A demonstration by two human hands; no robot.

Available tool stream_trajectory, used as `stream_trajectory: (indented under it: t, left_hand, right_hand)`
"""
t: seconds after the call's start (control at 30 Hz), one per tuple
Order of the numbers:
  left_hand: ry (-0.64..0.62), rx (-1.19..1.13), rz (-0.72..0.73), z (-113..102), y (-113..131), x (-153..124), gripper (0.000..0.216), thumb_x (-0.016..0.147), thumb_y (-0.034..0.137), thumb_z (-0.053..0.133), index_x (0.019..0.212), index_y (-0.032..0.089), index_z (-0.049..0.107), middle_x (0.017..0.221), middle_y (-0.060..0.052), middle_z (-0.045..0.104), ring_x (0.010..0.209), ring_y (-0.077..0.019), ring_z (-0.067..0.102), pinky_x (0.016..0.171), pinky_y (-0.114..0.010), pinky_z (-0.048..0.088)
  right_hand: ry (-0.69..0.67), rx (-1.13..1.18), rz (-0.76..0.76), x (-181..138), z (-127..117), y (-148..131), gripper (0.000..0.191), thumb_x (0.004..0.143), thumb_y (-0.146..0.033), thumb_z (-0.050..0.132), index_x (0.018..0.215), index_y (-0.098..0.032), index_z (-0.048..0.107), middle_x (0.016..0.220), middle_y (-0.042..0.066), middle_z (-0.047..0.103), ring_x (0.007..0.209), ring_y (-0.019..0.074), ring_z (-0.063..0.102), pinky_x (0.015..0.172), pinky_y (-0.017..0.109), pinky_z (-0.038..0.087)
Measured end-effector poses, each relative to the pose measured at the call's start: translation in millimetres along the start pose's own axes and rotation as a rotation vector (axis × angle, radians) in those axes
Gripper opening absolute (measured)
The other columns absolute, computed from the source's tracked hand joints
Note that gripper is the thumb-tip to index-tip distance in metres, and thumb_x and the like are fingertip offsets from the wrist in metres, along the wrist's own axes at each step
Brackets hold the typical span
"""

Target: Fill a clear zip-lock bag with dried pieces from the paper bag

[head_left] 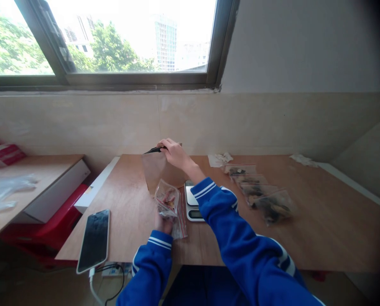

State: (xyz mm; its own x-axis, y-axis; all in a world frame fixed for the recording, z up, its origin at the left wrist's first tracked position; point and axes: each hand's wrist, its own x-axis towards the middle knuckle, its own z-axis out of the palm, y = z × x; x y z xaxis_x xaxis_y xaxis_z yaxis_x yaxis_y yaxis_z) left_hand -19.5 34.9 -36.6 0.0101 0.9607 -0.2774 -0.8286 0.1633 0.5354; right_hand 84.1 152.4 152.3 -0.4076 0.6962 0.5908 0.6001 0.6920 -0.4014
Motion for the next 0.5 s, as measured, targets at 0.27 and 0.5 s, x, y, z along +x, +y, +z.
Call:
stream_trajectory:
  t: [0.27, 0.5]
  left_hand:
    - [-0.009, 0.032, -0.015, -1.3, 0.6, 1.0, 0.041, 0.087, 0.039, 0.052, 0.124, 0.025, 0.058, 0.106, -0.009, 0.071, 0.095, -0.0228, 0.068, 0.074, -0.032, 0.057]
    - [-0.010, 0.037, -0.011, 4.1, 1.7, -2.3, 0.034, 0.087, 0.039, 0.049, 0.111, 0.022, 0.065, 0.110, -0.010, 0.069, 0.104, -0.0234, 0.064, 0.080, -0.032, 0.055]
  right_hand:
    - [-0.158, -0.302, 0.086, 6.3, -4.3, -15.8, 0.026, 0.098, -0.017, 0.034, 0.109, -0.016, 0.058, 0.111, 0.012, 0.064, 0.105, 0.0236, 0.058, 0.095, 0.041, 0.034]
    - [-0.229, -0.246, 0.111, 7.7, -15.3, -19.1, 0.019, 0.096, -0.025, 0.044, 0.104, -0.013, 0.056, 0.100, 0.014, 0.069, 0.092, 0.0227, 0.064, 0.075, 0.029, 0.041]
